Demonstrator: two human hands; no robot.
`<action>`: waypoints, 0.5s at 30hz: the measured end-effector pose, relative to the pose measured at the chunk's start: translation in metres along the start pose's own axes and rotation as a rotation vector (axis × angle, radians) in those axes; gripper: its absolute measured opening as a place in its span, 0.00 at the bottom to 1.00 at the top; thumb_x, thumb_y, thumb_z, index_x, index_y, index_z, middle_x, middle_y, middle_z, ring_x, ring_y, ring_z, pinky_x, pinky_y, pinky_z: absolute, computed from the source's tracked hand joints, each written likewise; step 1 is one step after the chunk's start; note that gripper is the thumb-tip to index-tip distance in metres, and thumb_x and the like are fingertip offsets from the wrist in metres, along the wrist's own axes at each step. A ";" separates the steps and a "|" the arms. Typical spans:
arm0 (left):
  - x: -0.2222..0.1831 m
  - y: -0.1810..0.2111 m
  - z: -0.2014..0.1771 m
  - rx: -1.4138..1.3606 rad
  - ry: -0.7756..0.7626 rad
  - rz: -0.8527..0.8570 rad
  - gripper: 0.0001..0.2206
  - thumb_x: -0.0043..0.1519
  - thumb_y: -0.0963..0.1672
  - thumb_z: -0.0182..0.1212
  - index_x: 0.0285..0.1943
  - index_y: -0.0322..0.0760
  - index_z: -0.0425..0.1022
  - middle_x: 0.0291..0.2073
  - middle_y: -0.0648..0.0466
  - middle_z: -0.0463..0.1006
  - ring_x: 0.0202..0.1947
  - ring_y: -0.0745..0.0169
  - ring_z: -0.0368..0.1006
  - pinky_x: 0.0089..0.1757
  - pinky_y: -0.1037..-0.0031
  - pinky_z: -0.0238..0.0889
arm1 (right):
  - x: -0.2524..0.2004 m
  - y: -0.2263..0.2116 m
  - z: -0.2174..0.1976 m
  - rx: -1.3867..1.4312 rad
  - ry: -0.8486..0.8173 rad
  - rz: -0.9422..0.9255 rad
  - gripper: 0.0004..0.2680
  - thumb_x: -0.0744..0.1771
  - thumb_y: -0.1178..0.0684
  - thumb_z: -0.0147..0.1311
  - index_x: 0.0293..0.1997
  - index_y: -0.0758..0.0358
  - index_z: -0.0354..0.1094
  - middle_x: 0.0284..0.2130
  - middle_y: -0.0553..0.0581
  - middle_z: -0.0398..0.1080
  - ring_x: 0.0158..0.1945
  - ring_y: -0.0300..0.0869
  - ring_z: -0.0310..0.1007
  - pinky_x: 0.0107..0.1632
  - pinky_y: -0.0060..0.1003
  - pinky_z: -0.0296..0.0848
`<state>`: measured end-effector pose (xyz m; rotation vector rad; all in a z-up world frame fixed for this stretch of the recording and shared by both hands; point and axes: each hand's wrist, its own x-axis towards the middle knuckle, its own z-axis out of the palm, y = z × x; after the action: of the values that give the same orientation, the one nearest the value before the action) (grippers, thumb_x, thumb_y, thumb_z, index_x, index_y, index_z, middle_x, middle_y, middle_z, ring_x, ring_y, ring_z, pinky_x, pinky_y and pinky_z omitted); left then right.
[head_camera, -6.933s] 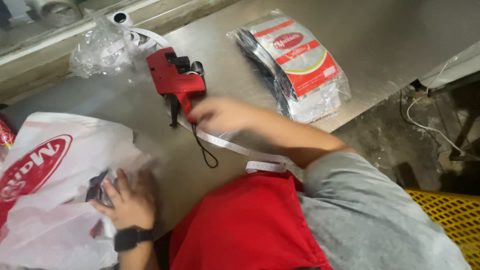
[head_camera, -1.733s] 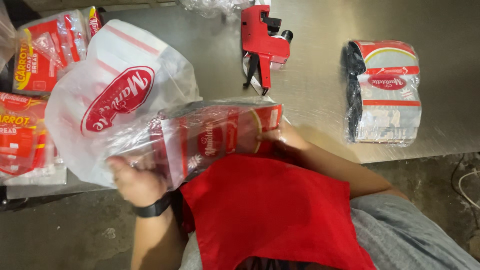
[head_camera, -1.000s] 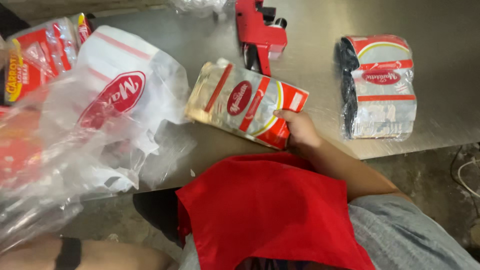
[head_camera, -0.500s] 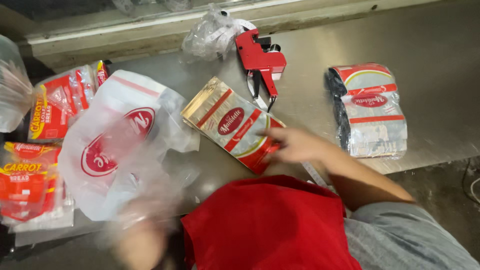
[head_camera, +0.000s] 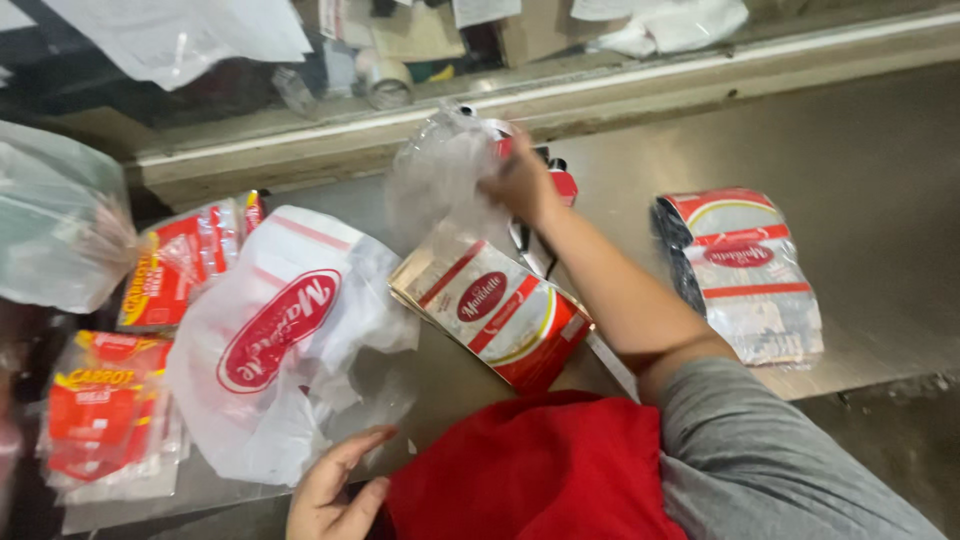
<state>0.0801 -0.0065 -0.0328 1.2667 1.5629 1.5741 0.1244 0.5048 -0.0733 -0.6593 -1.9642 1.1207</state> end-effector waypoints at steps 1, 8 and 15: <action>-0.006 -0.010 -0.006 0.029 0.014 0.016 0.21 0.58 0.35 0.63 0.63 0.24 0.72 0.60 0.38 0.77 0.67 0.48 0.69 0.65 0.63 0.55 | 0.024 0.003 -0.003 0.225 -0.041 0.164 0.45 0.57 0.60 0.65 0.79 0.53 0.27 0.25 0.56 0.73 0.24 0.42 0.73 0.27 0.38 0.74; -0.025 -0.070 -0.030 0.079 0.042 0.076 0.20 0.60 0.36 0.64 0.62 0.22 0.72 0.58 0.38 0.80 0.64 0.49 0.73 0.63 0.64 0.59 | 0.076 0.005 0.038 -0.308 -0.184 0.334 0.32 0.61 0.60 0.59 0.68 0.53 0.36 0.31 0.61 0.72 0.30 0.48 0.75 0.32 0.43 0.75; -0.014 -0.063 -0.018 0.086 0.283 -0.105 0.19 0.61 0.37 0.60 0.62 0.24 0.71 0.57 0.39 0.79 0.61 0.52 0.74 0.61 0.64 0.62 | -0.007 -0.001 0.105 -0.786 -0.345 -0.208 0.05 0.69 0.54 0.50 0.47 0.58 0.69 0.40 0.66 0.71 0.40 0.59 0.75 0.43 0.50 0.75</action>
<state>0.0563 -0.0177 -0.0941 1.0198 1.8575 1.6899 0.0425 0.4493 -0.1080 -0.6519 -2.7193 0.3112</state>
